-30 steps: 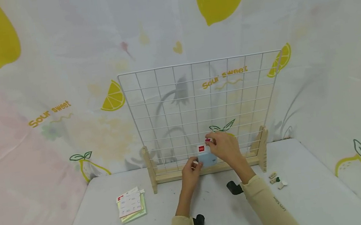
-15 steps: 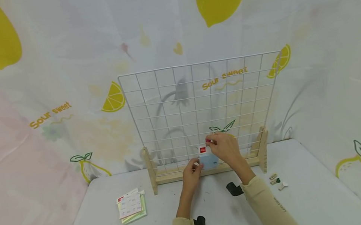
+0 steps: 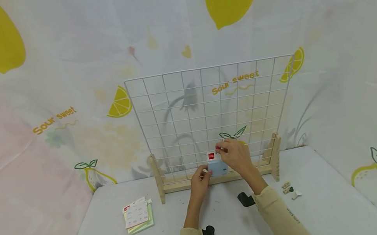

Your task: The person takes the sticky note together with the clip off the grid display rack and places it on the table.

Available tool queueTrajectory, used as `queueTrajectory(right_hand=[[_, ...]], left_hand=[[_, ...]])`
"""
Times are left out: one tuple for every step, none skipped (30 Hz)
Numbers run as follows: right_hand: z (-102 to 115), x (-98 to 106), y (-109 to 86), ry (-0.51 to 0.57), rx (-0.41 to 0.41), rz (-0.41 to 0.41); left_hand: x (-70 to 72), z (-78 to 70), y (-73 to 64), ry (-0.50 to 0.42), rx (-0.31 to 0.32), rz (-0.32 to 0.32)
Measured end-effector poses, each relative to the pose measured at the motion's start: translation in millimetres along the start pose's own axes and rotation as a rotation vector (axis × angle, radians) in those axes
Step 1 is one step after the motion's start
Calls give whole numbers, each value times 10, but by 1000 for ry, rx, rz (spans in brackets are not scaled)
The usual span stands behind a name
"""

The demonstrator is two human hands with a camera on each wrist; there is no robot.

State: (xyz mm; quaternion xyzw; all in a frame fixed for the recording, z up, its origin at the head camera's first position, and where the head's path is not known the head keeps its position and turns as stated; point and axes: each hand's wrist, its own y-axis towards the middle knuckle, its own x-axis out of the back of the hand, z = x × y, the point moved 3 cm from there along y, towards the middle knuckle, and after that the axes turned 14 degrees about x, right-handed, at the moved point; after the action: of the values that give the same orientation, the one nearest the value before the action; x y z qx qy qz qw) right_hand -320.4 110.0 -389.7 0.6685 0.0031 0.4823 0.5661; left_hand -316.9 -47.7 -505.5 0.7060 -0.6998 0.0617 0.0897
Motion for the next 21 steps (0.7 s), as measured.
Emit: queueTrajectory(right_hand=[[1,-2,-1,3,-1,-1],[3,-2,-2,6,-1,-3],[6,-1,-3,6,0,-7],[9,2,-4,6,1,-12],[10,3,-4,3,5,-19],[13,7,-3,2,10,-30],[18,15,-2,3,13,-40],[21,22,1,4,17,-51],[26,32,7,1,26,-64],[29,39,15,0,37,-76],[31,47,26,-2,48,-88],[35,55,37,-2,56,-98],[37,61,46,-3,63,-105],[36,65,52,-5,68,-111],[36,67,56,-8,74,-114],[35,66,56,-9,75,-113],[33,65,55,-9,75,-112],[33,65,51,-3,72,-111],[34,65,46,0,70,-110],[35,65,43,5,70,-109],[37,68,41,12,70,-110]], left_hand=[[3,1,3,1,-2,0],[8,4,4,3,-4,0],[13,7,5,5,-6,1],[17,7,6,9,-8,2],[21,9,5,13,-10,2],[25,10,7,15,-11,3],[27,11,2,14,-11,6],[30,10,-2,10,-12,9],[32,8,-2,6,-12,8],[36,4,-2,3,-12,6],[40,1,-3,-3,-12,4],[45,-1,-3,-10,-13,2],[49,-4,-2,-17,-14,-1],[54,-8,-1,-25,-18,-3],[57,-7,0,-32,-22,-5],[60,-7,0,-39,-25,-5],[62,-8,-4,-45,-27,-4],[64,-5,-5,-50,-26,-2],[66,-2,-6,-50,-26,-2],[68,2,-7,-51,-25,-1],[69,6,-9,-47,-20,0]])
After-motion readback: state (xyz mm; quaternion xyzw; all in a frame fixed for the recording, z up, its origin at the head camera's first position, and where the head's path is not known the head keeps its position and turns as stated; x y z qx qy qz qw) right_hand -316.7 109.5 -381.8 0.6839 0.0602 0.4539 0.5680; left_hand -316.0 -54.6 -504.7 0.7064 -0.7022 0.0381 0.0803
